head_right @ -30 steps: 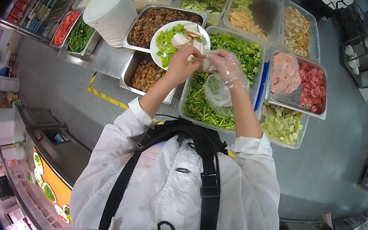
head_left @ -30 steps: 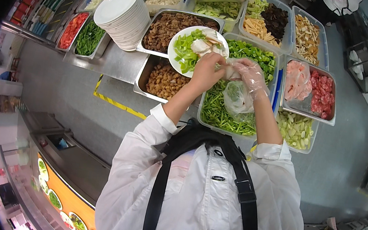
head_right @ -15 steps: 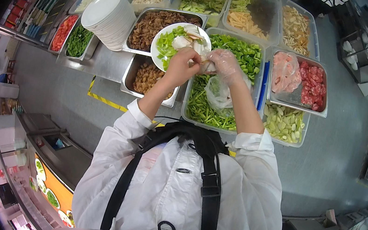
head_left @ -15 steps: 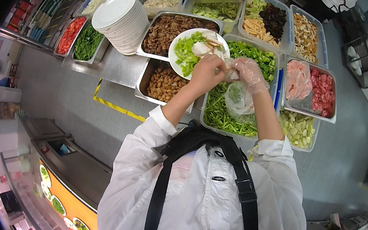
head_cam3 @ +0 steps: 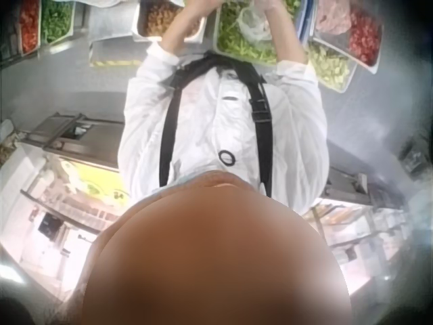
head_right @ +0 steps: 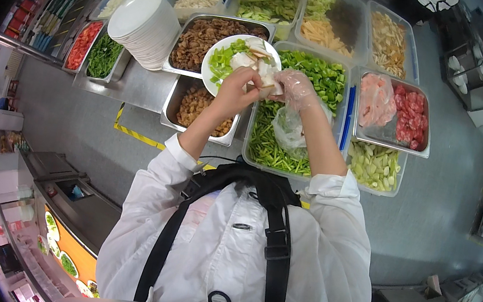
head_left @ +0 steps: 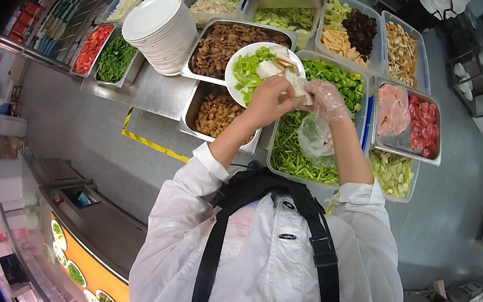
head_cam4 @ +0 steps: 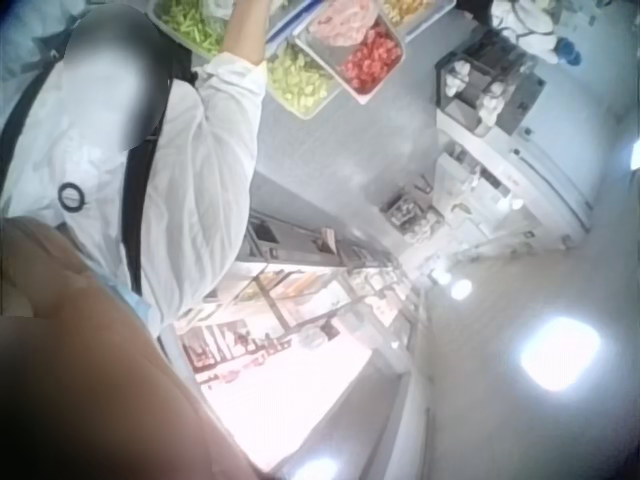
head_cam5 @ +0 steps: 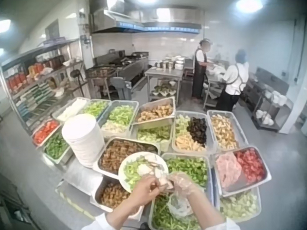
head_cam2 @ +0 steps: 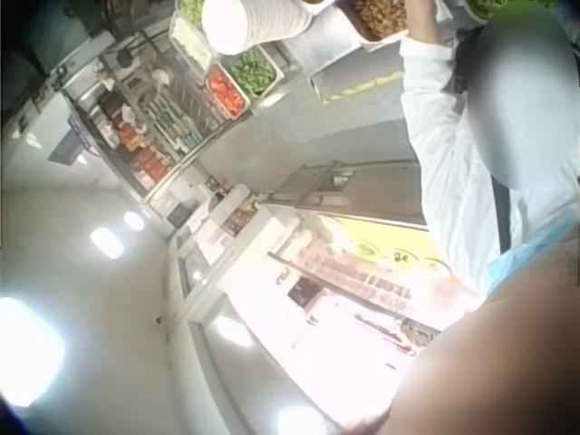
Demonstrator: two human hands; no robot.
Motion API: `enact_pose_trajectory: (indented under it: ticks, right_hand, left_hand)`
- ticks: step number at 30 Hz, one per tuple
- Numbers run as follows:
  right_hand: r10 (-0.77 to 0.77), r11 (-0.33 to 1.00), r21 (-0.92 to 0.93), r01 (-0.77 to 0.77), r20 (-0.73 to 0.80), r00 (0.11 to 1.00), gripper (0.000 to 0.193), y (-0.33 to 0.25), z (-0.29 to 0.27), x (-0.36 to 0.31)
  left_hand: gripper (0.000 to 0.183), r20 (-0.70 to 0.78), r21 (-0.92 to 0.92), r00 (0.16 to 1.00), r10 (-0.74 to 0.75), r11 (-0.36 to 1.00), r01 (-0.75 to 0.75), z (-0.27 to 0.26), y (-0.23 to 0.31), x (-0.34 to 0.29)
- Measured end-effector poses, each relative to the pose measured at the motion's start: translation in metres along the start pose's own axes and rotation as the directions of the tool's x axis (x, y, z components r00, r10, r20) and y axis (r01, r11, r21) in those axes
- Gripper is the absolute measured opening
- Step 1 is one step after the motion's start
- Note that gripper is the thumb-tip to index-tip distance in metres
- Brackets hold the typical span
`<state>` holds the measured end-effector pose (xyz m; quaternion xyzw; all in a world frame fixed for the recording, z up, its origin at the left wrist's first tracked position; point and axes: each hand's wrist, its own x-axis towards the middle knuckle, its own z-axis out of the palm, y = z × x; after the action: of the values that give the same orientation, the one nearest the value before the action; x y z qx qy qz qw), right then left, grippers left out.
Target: The person assembles two salad plates by hand, adding sliced onions, lettuce, tomatoes, and cooked meat from stainless steel containers onto white plates. The person places the completed plates on a wooden counter.
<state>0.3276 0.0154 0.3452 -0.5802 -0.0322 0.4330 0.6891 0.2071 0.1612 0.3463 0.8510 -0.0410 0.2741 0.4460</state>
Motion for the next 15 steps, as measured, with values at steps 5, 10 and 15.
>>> enact_pose_trajectory:
  ticks: [5, 10, 15]
  right_hand:
    - [0.031, 0.999, 0.017, -0.031, -0.03, 0.999, 0.013, 0.004, 0.006, 0.012]
    - [-0.009, 0.991, 0.134, 0.015, -0.04, 0.999, 0.013, -0.003, 0.011, 0.019]
    - [-0.286, 0.957, -0.073, 0.28, -0.087, 0.954, 0.015, -0.021, 0.033, 0.032]
  left_hand:
    - [0.012, -0.007, -0.139, 0.996, -0.086, 0.987, 0.084, -0.01, -0.001, -0.004]
    - [0.01, -0.021, -0.595, 0.942, -0.334, 0.762, 0.257, -0.023, -0.015, -0.003]
    - [0.01, -0.17, -0.703, 0.827, -0.536, 0.654, 0.279, -0.044, -0.042, 0.009]
